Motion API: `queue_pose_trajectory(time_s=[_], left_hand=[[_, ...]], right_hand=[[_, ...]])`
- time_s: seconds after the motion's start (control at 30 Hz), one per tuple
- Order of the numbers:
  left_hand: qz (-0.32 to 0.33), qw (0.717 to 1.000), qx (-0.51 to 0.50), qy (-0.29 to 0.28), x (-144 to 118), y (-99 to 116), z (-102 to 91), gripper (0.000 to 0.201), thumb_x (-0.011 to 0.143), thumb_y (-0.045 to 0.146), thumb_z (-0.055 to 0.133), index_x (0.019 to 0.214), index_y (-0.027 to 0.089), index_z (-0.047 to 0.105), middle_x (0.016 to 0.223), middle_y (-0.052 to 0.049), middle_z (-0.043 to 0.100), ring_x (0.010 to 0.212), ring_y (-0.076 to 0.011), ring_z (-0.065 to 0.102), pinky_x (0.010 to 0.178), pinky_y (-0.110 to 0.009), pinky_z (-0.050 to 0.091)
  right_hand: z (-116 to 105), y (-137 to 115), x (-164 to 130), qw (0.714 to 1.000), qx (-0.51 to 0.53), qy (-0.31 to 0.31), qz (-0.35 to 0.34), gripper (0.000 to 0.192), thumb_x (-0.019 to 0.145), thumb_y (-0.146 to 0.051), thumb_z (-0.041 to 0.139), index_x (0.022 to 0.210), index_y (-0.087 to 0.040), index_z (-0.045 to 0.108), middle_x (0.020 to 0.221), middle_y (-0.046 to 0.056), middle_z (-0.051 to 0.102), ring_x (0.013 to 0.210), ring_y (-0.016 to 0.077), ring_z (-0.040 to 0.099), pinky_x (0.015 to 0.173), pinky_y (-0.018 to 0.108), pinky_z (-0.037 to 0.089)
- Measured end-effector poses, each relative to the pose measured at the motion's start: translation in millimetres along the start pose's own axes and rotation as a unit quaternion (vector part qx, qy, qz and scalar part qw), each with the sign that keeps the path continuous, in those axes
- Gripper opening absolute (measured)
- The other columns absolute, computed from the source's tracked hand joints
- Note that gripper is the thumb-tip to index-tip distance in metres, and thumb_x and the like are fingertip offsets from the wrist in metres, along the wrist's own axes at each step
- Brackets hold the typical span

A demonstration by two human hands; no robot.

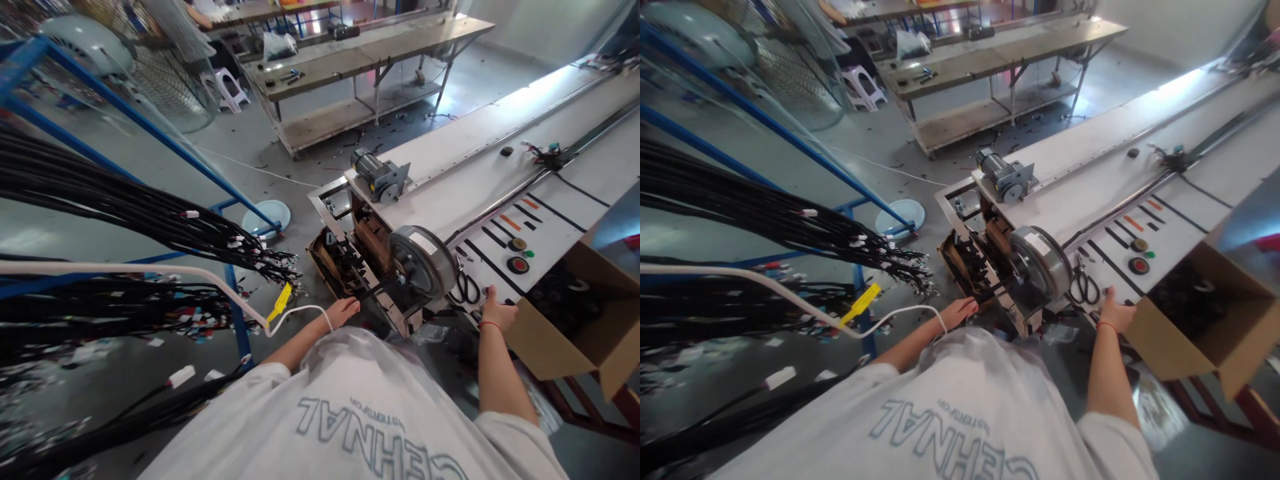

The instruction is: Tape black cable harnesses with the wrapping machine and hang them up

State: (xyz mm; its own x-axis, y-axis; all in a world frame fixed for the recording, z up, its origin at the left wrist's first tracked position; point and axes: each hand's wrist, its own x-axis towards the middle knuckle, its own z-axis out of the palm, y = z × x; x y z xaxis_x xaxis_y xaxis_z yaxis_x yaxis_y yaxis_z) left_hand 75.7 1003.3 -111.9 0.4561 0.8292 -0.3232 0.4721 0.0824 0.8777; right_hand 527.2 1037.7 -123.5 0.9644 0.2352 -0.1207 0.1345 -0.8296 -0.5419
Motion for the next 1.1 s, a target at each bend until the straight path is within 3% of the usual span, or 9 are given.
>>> queue_pose_trajectory(time_s=[0.3, 0.63, 0.77, 0.87, 1.0, 1.1], left_hand=[[0.065, 0.997, 0.025, 0.022, 21, 28, 1.1, 0.052, 0.097, 0.059, 0.031, 0.078, 0.017, 0.056, 0.068, 0.0, 0.054, 0.068, -0.0146, 0.05, 0.068, -0.027, 0.04], [0.062, 0.998, -0.008, 0.023, 61, 51, 20.3, 0.048, 0.096, 0.058, 0.037, 0.08, 0.018, 0.058, 0.067, 0.0, 0.057, 0.066, -0.0145, 0.053, 0.069, -0.027, 0.043], [0.041, 0.991, -0.121, 0.042, 77, 52, 24.9, 0.052, 0.092, 0.065, 0.041, 0.083, 0.017, 0.059, 0.07, -0.001, 0.062, 0.068, -0.0143, 0.057, 0.072, -0.027, 0.046], [-0.006, 0.965, -0.257, 0.045, 87, 49, 26.9, 0.058, 0.088, 0.07, 0.046, 0.087, 0.014, 0.06, 0.076, -0.005, 0.067, 0.072, -0.0156, 0.062, 0.075, -0.029, 0.05], [-0.076, 0.925, -0.373, 0.013, 98, 45, 33.5, 0.062, 0.088, 0.067, 0.05, 0.113, 0.011, 0.056, 0.079, -0.008, 0.07, 0.069, -0.0174, 0.066, 0.072, -0.032, 0.053], [-0.086, 0.923, -0.373, 0.025, 103, 47, 37.2, 0.069, 0.09, 0.063, 0.053, 0.137, 0.014, 0.042, 0.097, -0.012, 0.072, 0.066, -0.0164, 0.067, 0.067, -0.031, 0.054]], right_hand=[[1, 1, 1, 1.0, -0.005, -0.004, -0.015, 0.075, 0.078, -0.063, 0.074, 0.122, -0.008, 0.051, 0.121, 0.029, 0.058, 0.116, 0.0436, 0.055, 0.099, 0.053, 0.046], [-1, 0, -1, 1.0, -0.014, -0.008, -0.015, 0.075, 0.079, -0.066, 0.071, 0.121, -0.008, 0.05, 0.119, 0.029, 0.057, 0.114, 0.0447, 0.056, 0.096, 0.057, 0.047], [-3, -3, -4, 1.0, -0.018, -0.008, -0.01, 0.075, 0.08, -0.067, 0.069, 0.121, -0.007, 0.05, 0.117, 0.03, 0.058, 0.114, 0.045, 0.056, 0.097, 0.057, 0.046], [-4, -4, -5, 1.0, -0.025, -0.01, -0.008, 0.075, 0.082, -0.066, 0.068, 0.122, -0.006, 0.049, 0.119, 0.029, 0.057, 0.114, 0.0443, 0.056, 0.097, 0.056, 0.046], [-4, -4, -5, 1.0, -0.019, -0.009, -0.014, 0.072, 0.081, -0.065, 0.07, 0.121, -0.008, 0.05, 0.12, 0.028, 0.058, 0.116, 0.0429, 0.056, 0.098, 0.054, 0.046], [-3, -3, -5, 1.0, -0.006, -0.004, -0.015, 0.072, 0.079, -0.065, 0.071, 0.119, -0.009, 0.05, 0.118, 0.028, 0.058, 0.115, 0.0426, 0.056, 0.098, 0.054, 0.046]])
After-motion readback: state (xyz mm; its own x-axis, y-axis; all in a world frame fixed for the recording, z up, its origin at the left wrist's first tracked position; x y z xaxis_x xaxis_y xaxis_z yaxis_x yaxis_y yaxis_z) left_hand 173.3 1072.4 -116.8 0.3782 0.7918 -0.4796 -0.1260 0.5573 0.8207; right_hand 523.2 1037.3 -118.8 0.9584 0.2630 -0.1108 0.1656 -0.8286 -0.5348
